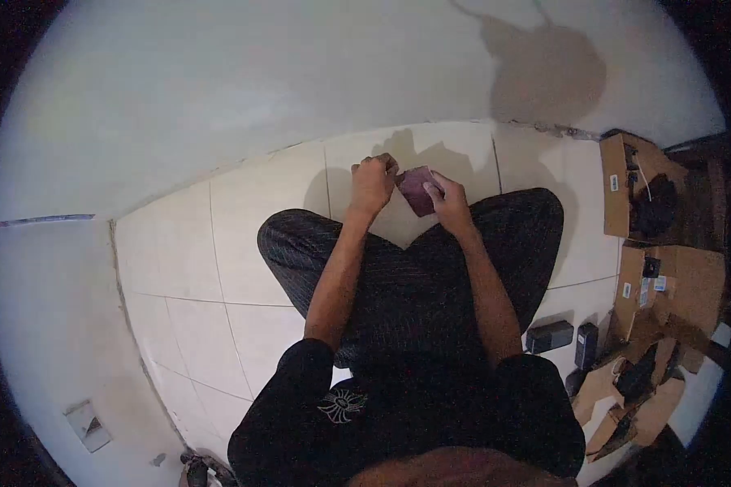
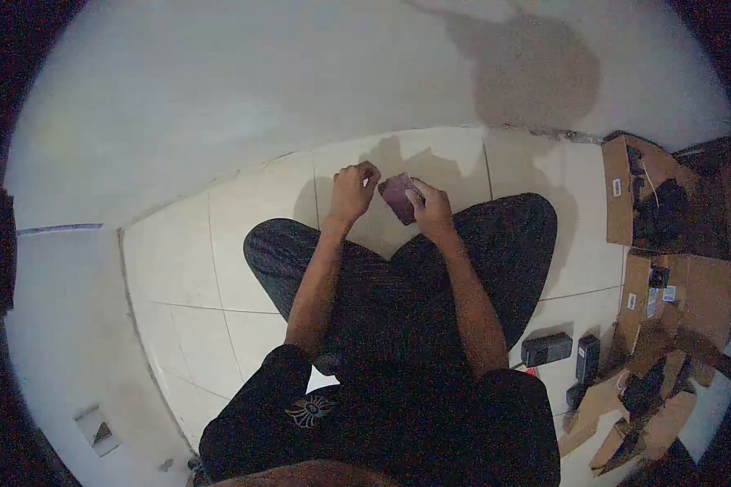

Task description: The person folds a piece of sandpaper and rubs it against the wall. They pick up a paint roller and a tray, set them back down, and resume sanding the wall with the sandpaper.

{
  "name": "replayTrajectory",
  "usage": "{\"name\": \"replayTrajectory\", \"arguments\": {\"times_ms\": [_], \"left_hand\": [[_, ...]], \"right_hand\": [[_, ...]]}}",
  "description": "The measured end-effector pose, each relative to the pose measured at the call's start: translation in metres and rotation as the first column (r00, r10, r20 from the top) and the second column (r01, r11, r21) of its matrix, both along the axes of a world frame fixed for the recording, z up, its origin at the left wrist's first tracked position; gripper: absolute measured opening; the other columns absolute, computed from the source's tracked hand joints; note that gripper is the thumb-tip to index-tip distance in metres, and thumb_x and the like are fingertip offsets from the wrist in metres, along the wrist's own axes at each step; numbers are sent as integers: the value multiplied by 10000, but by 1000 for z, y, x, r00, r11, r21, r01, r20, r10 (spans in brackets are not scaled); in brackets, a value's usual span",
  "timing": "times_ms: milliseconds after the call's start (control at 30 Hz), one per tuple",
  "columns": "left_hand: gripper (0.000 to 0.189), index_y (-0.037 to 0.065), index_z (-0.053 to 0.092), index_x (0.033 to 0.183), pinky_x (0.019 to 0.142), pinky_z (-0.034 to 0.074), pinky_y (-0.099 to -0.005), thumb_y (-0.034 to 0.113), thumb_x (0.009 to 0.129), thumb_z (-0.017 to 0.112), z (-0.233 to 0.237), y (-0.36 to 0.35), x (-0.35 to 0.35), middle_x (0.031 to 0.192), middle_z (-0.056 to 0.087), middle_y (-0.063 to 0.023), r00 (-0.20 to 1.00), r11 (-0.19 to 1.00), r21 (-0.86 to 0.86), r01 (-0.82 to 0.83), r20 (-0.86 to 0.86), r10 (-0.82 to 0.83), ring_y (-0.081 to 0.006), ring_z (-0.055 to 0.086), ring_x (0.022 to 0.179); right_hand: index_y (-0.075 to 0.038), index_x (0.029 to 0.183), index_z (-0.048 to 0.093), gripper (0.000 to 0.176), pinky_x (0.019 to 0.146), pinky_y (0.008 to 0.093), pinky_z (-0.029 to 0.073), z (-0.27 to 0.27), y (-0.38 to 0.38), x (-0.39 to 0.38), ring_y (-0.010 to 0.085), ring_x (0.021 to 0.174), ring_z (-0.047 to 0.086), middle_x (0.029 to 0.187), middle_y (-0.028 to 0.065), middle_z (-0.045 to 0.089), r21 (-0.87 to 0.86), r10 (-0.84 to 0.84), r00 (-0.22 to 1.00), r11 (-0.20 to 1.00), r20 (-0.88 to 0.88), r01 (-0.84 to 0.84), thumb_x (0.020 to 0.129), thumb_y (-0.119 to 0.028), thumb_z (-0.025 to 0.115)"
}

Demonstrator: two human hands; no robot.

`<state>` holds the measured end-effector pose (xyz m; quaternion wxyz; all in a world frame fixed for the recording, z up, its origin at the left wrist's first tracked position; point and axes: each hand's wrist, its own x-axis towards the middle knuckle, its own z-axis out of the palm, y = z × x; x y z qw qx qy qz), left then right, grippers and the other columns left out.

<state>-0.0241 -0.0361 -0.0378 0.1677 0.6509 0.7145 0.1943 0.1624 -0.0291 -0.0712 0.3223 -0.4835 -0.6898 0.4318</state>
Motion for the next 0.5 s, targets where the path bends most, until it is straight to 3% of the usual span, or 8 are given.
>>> {"name": "replayTrajectory", "arguments": {"times_ms": [300, 500], "left_hand": [[203, 48, 686, 881, 735, 517, -443, -15, 762, 534, -8, 1, -3, 796, 694, -140, 1000, 999, 37, 2, 27, -3, -317, 674, 780], [257, 51, 695, 924, 753, 520, -435, -18, 784, 491, -3, -1, -3, 794, 700, -120, 999, 999, 11, 36, 9, -36, -303, 680, 793]], "right_hand": [[56, 1177, 593, 382, 921, 392, 474, -8, 2, 3, 373, 1071, 612, 1134, 247, 630, -106, 42, 998, 993, -55, -47, 928, -234, 569], [47, 1179, 596, 381, 926, 401, 471, -9, 1, 1, 372, 1069, 613, 1130, 243, 635, -76, 14, 1000, 997, -21, -15, 931, -240, 564]]}}
